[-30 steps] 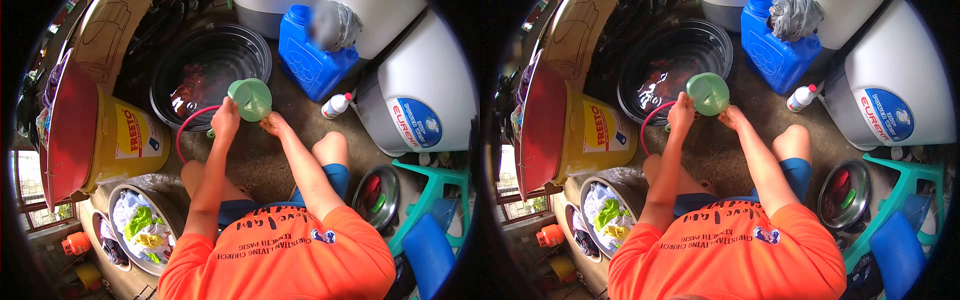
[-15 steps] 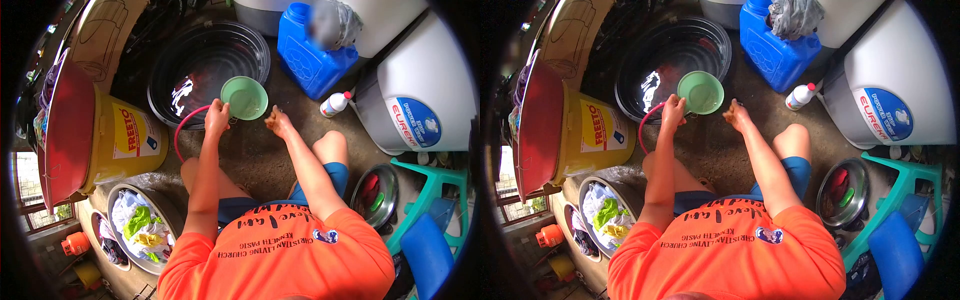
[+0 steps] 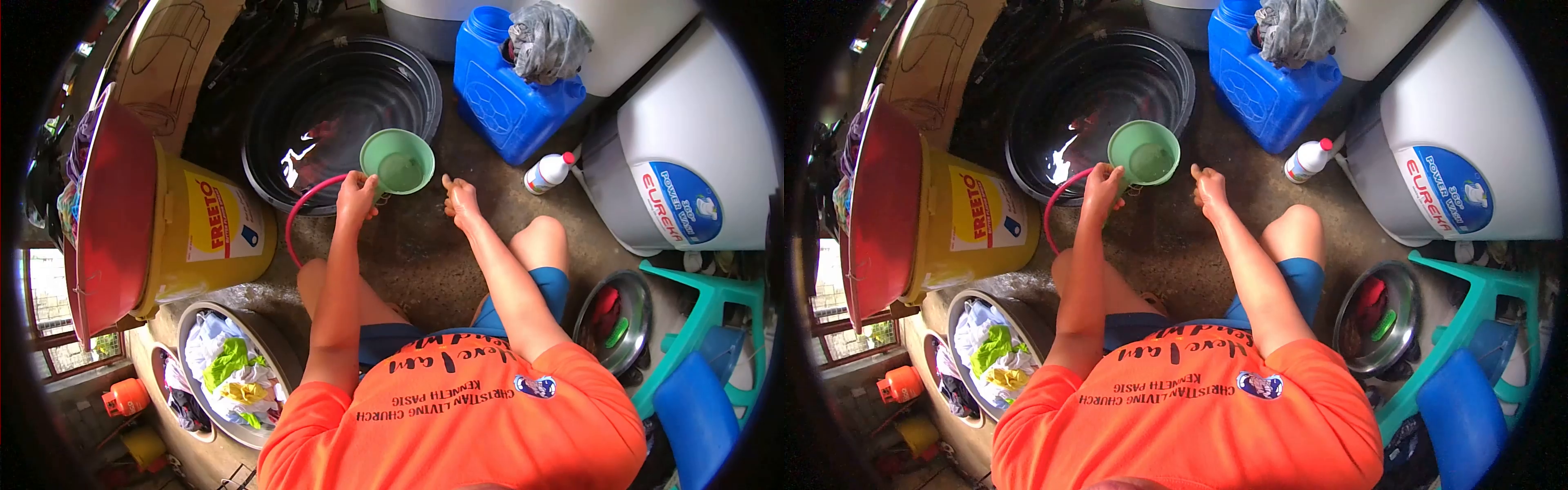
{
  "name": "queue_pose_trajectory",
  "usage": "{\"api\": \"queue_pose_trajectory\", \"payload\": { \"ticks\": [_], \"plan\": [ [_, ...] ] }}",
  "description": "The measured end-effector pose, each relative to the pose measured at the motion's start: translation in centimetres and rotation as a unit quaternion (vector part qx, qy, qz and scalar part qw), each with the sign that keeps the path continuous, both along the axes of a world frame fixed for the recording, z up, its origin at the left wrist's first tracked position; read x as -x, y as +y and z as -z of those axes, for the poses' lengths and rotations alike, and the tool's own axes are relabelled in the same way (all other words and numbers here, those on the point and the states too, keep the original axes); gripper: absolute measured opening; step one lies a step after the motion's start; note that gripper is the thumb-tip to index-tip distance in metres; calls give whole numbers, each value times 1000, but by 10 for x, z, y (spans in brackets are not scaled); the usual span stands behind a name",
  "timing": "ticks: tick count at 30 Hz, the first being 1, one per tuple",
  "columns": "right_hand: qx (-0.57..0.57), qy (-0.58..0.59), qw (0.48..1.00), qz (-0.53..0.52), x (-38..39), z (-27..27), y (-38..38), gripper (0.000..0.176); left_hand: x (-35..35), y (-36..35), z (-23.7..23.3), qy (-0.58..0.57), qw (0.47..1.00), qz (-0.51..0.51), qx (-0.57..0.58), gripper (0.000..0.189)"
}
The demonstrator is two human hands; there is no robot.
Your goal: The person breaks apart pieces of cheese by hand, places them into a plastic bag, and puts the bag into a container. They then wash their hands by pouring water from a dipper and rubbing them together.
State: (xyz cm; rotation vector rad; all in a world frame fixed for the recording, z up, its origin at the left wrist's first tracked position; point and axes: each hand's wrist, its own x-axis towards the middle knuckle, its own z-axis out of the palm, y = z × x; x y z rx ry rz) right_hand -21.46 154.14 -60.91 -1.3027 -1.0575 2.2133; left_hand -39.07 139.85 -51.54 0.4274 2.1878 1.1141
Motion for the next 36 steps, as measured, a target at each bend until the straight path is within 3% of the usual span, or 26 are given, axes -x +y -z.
{"api": "queue_pose_trajectory", "payload": {
  "ticks": [2,5,6,8,9,12,14,16,20,21,25,28,29,32,33,34,36],
  "plan": [
    [57,24,998,4,0,-8,1,52,-1,-1,0,-3,1000,1,8,33],
    [-55,1,998,32,6,-6,-8,54,-1,-4,6,22,1000,6,-7,36],
    [-123,-46,991,22,9,-33,-15,58,0,-5,12,36,999,8,-15,36],
    [-248,-89,965,8,18,-38,-27,72,10,-9,32,33,998,36,-45,37],
    [-227,-110,967,-31,21,-47,-28,60,13,-12,38,32,997,49,-59,37],
    [-394,-189,898,-48,28,7,-14,41,-3,-18,18,-124,985,17,-118,33],
    [-456,-195,867,-39,16,-35,-13,28,-20,-24,11,-208,967,-32,-144,32],
    [-519,-215,824,-76,3,-70,-9,25,-39,-30,32,-257,937,-91,-220,28],
    [-666,-243,676,-199,-14,-110,-21,26,-65,-26,91,-472,849,-132,-197,21],
    [-703,-266,617,-233,-15,-119,-28,27,-65,-22,113,-517,825,-132,-189,18],
    [-793,-206,533,-212,-17,-107,-39,25,-72,16,150,-521,823,-100,-205,23],
    [-752,-239,572,-224,-22,-101,-28,26,-77,45,153,-532,791,-123,-276,25],
    [-731,-255,599,-206,-25,-100,-22,27,-80,55,152,-497,812,-185,-244,25],
    [-679,-279,657,-170,-34,-101,-10,29,-60,44,225,-542,797,-155,-218,18],
    [-674,-272,665,-169,-35,-107,-9,30,-64,40,170,-541,805,-139,-198,12],
    [-668,-265,674,-170,-36,-112,-9,31,-68,40,164,-508,829,-150,-181,11],
    [-705,-247,637,-190,-36,-117,-17,32,-83,48,157,-437,871,-171,-145,11]
  ]
}}
